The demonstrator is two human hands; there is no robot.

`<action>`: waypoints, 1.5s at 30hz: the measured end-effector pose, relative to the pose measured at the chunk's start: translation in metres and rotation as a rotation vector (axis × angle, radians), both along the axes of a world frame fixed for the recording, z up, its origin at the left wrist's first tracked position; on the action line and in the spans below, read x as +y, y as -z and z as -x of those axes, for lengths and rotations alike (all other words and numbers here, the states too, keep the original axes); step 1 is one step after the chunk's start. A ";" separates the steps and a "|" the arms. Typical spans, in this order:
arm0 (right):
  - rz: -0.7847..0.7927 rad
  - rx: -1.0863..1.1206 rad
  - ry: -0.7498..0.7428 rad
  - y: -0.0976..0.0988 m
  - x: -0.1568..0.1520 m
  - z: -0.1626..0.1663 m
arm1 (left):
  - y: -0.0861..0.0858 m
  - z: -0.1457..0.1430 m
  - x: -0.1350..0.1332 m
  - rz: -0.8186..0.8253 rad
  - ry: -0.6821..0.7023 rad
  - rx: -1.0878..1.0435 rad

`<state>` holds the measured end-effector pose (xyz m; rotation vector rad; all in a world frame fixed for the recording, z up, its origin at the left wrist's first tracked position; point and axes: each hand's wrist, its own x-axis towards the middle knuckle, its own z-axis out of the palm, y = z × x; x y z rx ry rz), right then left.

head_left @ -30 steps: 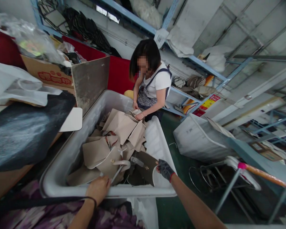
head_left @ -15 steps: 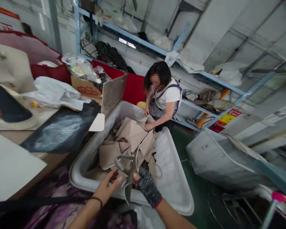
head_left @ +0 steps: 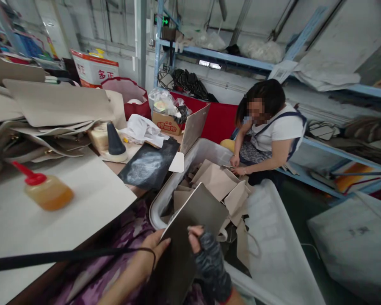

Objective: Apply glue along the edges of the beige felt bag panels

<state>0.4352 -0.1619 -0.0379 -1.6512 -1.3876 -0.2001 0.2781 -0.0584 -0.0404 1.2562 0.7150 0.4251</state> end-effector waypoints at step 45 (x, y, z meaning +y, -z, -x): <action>0.272 -0.272 -0.361 -0.062 0.016 -0.036 | -0.064 0.118 0.018 -0.016 -0.303 0.013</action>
